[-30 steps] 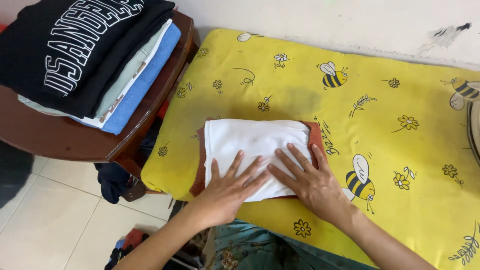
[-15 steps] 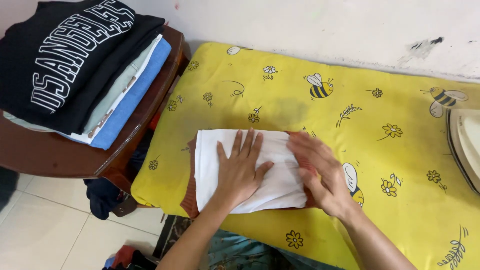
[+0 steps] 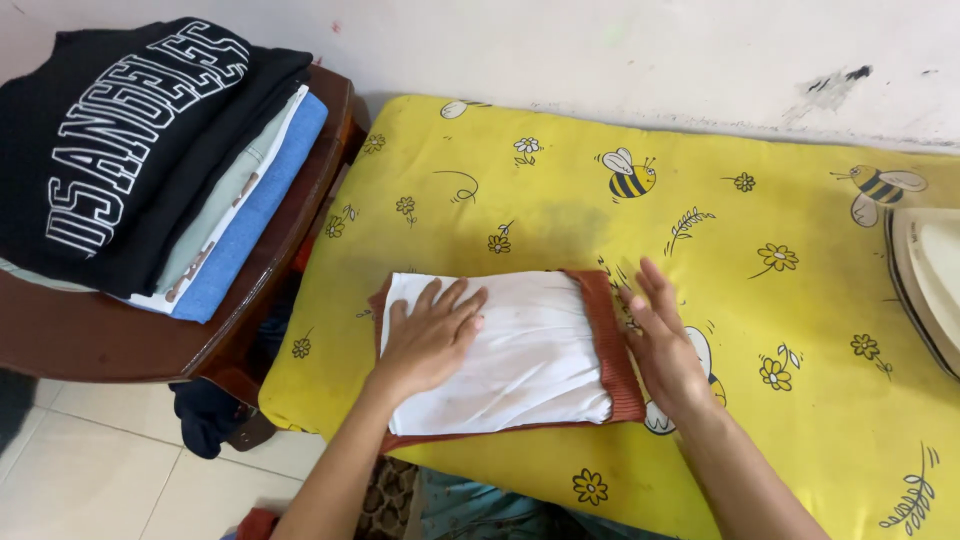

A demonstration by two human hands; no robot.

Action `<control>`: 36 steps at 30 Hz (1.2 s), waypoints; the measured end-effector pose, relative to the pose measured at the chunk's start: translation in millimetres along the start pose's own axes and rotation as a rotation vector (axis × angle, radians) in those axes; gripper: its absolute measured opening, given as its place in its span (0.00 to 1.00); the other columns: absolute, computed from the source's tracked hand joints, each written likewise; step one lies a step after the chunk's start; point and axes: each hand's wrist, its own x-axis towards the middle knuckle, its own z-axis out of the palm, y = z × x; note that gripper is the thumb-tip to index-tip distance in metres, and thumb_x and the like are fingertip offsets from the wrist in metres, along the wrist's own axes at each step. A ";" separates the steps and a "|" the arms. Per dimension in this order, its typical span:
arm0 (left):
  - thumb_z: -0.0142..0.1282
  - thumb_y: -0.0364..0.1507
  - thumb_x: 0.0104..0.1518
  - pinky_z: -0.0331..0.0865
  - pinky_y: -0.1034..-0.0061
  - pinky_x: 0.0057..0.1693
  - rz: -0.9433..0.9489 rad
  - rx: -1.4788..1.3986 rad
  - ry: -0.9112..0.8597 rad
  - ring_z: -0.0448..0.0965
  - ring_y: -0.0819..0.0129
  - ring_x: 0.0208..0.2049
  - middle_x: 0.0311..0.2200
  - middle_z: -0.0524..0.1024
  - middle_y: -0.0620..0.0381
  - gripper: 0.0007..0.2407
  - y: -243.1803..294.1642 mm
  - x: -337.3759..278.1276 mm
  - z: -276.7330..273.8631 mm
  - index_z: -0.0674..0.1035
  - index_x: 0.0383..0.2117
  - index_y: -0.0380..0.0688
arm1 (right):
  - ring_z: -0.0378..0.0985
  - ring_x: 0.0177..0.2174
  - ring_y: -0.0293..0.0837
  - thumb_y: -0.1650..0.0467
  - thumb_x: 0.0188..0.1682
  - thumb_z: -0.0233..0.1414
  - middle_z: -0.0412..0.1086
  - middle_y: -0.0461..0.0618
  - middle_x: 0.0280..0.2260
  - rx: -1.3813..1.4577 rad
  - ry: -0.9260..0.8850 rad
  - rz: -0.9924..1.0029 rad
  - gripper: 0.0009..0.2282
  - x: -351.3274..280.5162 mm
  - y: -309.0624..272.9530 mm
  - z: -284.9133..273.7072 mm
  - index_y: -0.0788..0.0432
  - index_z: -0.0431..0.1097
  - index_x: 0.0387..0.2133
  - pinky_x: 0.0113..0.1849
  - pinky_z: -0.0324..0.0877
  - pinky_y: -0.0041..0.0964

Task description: The person irons a two-toned top on a yellow ironing board, smoothing the white sleeves and the brown ribbed body. They then fold the top neatly and place it on a stack of folded clothes.

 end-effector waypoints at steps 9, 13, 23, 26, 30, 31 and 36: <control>0.79 0.29 0.37 0.59 0.38 0.65 0.248 -0.119 -0.192 0.61 0.42 0.68 0.65 0.67 0.46 0.41 -38.0 79.9 -49.0 0.67 0.64 0.54 | 0.76 0.45 0.62 0.68 0.42 0.62 0.68 0.68 0.47 0.363 -0.062 0.562 0.33 -1.9 66.4 -5.3 0.69 0.61 0.62 0.40 0.76 0.56; 0.78 0.32 0.29 0.68 0.45 0.58 0.423 -0.233 -0.274 0.76 0.37 0.53 0.47 0.80 0.42 0.34 -42.2 94.1 -40.4 0.79 0.50 0.45 | 0.73 0.44 0.55 0.77 0.26 0.71 0.72 0.58 0.42 0.301 -0.113 0.354 0.36 2.1 25.5 4.4 0.62 0.69 0.55 0.43 0.71 0.50; 0.66 0.33 0.54 0.61 0.62 0.46 0.879 0.302 1.225 0.71 0.68 0.34 0.33 0.66 0.70 0.09 65.3 145.2 -121.7 0.73 0.27 0.58 | 0.78 0.52 0.60 0.79 0.40 0.55 0.76 0.55 0.52 -1.158 0.254 -1.124 0.11 -16.5 -83.1 -80.2 0.57 0.71 0.37 0.49 0.74 0.56; 0.55 0.30 0.62 0.64 0.62 0.43 1.025 0.454 1.408 0.70 0.63 0.31 0.31 0.66 0.62 0.07 88.5 198.2 -87.2 0.72 0.27 0.56 | 0.77 0.53 0.57 0.75 0.45 0.53 0.77 0.51 0.51 -1.466 0.297 -1.092 0.08 -28.6 -56.2 -89.2 0.49 0.69 0.35 0.48 0.71 0.55; 0.59 0.26 0.61 0.72 0.71 0.41 1.095 0.643 1.222 0.76 0.71 0.29 0.31 0.73 0.61 0.08 97.7 214.7 1.9 0.71 0.27 0.50 | 0.72 0.52 0.56 0.69 0.51 0.51 0.68 0.45 0.61 -1.597 0.206 -0.930 0.07 -59.0 40.2 -92.0 0.48 0.68 0.41 0.39 0.64 0.47; 0.63 0.24 0.59 0.69 0.74 0.41 1.077 0.580 1.197 0.77 0.71 0.30 0.32 0.75 0.61 0.09 94.7 220.6 21.3 0.73 0.26 0.50 | 0.69 0.53 0.57 0.68 0.48 0.49 0.63 0.47 0.64 -1.597 0.127 -0.800 0.10 -66.7 59.2 -88.7 0.49 0.66 0.43 0.43 0.64 0.50; 0.64 0.25 0.55 0.69 0.70 0.44 0.571 0.329 0.762 0.74 0.67 0.39 0.44 0.72 0.57 0.13 85.4 179.8 24.9 0.76 0.45 0.46 | 0.64 0.54 0.53 0.66 0.34 0.55 0.60 0.44 0.65 -1.438 -0.241 -0.527 0.22 -57.5 4.2 -101.2 0.44 0.68 0.47 0.44 0.64 0.55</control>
